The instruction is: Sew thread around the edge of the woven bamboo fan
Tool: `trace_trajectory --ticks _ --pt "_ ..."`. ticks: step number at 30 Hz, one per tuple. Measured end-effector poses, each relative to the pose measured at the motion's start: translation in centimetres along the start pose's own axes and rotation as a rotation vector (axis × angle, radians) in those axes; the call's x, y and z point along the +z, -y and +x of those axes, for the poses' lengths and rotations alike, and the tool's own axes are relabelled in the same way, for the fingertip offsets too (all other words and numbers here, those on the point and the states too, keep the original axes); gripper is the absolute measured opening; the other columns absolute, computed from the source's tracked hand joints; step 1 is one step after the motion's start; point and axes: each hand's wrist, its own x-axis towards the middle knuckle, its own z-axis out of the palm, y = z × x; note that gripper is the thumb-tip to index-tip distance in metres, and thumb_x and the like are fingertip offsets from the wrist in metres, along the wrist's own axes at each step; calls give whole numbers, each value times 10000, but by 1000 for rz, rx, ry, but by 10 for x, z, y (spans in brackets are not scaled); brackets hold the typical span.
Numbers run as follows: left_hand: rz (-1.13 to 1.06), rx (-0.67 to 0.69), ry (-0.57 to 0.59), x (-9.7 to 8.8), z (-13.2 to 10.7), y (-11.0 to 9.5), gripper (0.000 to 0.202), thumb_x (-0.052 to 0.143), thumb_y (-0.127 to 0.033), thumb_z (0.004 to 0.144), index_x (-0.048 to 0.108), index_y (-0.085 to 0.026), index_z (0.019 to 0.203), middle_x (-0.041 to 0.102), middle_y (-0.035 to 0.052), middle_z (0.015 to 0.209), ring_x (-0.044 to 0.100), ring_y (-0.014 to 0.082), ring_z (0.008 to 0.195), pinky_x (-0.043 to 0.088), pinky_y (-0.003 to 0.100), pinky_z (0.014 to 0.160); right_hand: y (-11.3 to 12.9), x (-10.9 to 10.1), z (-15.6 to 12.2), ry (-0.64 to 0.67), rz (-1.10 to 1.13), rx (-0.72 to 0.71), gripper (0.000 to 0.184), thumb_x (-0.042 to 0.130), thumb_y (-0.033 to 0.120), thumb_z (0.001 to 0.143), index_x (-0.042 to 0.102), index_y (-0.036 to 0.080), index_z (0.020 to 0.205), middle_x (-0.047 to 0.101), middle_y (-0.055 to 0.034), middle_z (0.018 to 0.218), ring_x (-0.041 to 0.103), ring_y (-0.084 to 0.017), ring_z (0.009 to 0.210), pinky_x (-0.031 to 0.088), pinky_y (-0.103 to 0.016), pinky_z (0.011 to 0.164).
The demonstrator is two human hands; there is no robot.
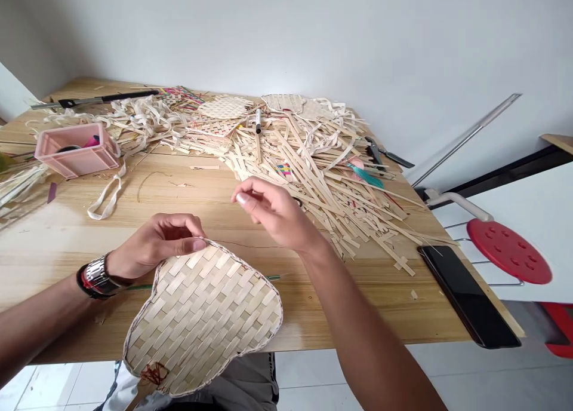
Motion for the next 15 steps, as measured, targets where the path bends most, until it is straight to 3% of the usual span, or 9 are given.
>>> trace_trajectory --ticks 6,15 --pt "50 35 -42 6 -1 2 278 724 -273 821 531 -131 679 473 -47 586 374 51 505 291 171 454 -17 7 -9 232 -62 44 173 599 338 933 656 176 917 609 -16 829 516 -107 719 411 -246 660" --pt "114 97 -44 6 -1 4 239 670 -224 839 515 -133 682 451 -53 598 352 51 521 293 168 464 -19 16 -8 324 17 25 133 592 288 940 650 168 955 637 -8 854 546 -97 738 414 -229 683"
